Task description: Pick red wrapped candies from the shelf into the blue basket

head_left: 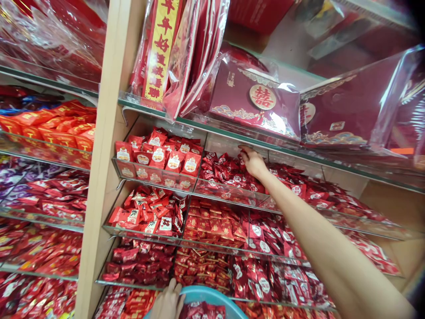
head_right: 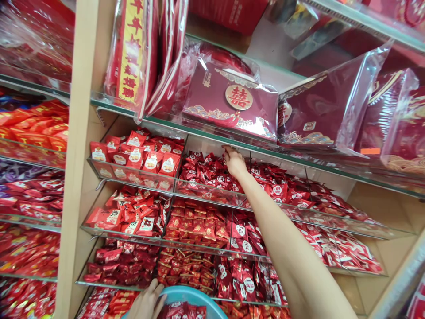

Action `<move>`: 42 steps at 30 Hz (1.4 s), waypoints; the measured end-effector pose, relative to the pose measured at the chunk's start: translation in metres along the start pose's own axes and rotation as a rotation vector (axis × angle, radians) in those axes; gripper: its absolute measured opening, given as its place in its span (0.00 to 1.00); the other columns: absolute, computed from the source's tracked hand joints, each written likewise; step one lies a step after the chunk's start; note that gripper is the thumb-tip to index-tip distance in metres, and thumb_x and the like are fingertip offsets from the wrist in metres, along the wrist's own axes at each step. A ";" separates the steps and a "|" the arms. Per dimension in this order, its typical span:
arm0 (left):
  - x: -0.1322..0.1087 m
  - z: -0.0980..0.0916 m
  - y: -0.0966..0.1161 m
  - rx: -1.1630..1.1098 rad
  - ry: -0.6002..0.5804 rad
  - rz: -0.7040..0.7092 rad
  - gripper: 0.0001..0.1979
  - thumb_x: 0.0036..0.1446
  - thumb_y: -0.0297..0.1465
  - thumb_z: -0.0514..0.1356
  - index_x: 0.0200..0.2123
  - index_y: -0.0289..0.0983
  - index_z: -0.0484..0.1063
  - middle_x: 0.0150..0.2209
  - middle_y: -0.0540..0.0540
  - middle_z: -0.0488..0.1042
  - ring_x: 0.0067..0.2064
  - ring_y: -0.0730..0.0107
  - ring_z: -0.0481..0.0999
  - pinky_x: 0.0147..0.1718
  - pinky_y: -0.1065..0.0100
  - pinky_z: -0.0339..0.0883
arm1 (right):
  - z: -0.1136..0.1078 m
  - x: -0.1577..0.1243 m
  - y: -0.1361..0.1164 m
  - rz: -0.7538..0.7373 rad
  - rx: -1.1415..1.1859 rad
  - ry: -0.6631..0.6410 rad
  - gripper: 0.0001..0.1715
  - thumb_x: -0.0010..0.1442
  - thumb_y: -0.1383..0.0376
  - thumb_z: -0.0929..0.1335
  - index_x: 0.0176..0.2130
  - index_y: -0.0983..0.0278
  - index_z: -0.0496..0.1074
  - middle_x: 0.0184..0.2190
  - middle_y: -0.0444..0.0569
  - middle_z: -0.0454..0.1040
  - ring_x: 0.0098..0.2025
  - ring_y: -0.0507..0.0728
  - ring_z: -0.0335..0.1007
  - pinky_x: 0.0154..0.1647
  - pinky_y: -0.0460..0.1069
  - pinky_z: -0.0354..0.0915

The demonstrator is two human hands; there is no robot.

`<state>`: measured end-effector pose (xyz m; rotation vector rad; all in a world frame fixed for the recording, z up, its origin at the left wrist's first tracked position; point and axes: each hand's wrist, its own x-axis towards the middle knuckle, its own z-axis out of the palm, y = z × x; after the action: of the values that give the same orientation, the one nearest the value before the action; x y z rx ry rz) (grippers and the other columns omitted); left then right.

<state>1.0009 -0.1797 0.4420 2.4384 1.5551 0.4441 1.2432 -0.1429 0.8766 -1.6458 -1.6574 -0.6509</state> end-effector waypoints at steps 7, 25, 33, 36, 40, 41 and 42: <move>-0.004 -0.006 0.002 -0.050 0.022 0.004 0.22 0.63 0.33 0.40 0.51 0.39 0.68 0.55 0.41 0.64 0.50 0.66 0.70 0.51 0.65 0.62 | -0.001 -0.007 -0.012 -0.053 0.090 0.057 0.25 0.63 0.65 0.55 0.58 0.65 0.61 0.53 0.52 0.71 0.54 0.58 0.65 0.55 0.51 0.59; -0.007 -0.004 0.002 0.031 0.084 0.061 0.20 0.64 0.32 0.41 0.48 0.37 0.69 0.49 0.41 0.68 0.45 0.66 0.72 0.47 0.65 0.65 | -0.043 -0.138 -0.122 -0.186 0.603 0.066 0.22 0.65 0.61 0.57 0.57 0.49 0.60 0.53 0.44 0.69 0.56 0.58 0.63 0.58 0.59 0.59; -0.012 -0.019 0.009 0.023 0.055 0.083 0.17 0.64 0.33 0.43 0.44 0.35 0.69 0.44 0.41 0.68 0.44 0.64 0.72 0.45 0.63 0.65 | 0.028 -0.240 -0.111 0.585 1.451 -0.460 0.26 0.57 0.54 0.67 0.54 0.54 0.64 0.50 0.47 0.73 0.45 0.58 0.72 0.44 0.56 0.69; -0.011 -0.023 0.010 0.026 0.048 0.080 0.17 0.64 0.34 0.43 0.42 0.35 0.69 0.44 0.42 0.68 0.42 0.64 0.72 0.43 0.64 0.65 | 0.047 -0.273 -0.094 0.794 1.539 -0.601 0.25 0.54 0.54 0.69 0.50 0.59 0.68 0.43 0.48 0.76 0.38 0.57 0.75 0.39 0.52 0.70; -0.009 -0.022 0.009 0.042 0.045 0.081 0.16 0.63 0.35 0.44 0.41 0.36 0.69 0.43 0.44 0.67 0.41 0.64 0.73 0.43 0.63 0.66 | 0.075 -0.316 -0.062 1.080 1.457 -0.692 0.24 0.49 0.54 0.73 0.44 0.62 0.72 0.36 0.48 0.78 0.38 0.57 0.75 0.41 0.51 0.68; -0.009 -0.021 0.009 0.048 0.050 0.084 0.16 0.63 0.34 0.44 0.41 0.36 0.69 0.43 0.44 0.67 0.41 0.64 0.73 0.43 0.63 0.66 | 0.083 -0.326 -0.054 1.137 1.417 -0.699 0.24 0.47 0.54 0.74 0.42 0.62 0.73 0.36 0.48 0.79 0.39 0.57 0.75 0.42 0.52 0.68; -0.009 -0.020 0.009 0.052 0.057 0.088 0.16 0.63 0.34 0.44 0.41 0.36 0.69 0.43 0.44 0.67 0.40 0.65 0.73 0.42 0.63 0.66 | 0.091 -0.336 -0.047 1.184 1.374 -0.696 0.23 0.45 0.54 0.74 0.40 0.62 0.73 0.36 0.48 0.79 0.40 0.57 0.75 0.43 0.52 0.67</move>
<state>0.9972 -0.1911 0.4625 2.5630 1.5040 0.4985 1.1666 -0.2902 0.5671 -1.3270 -0.7043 1.4387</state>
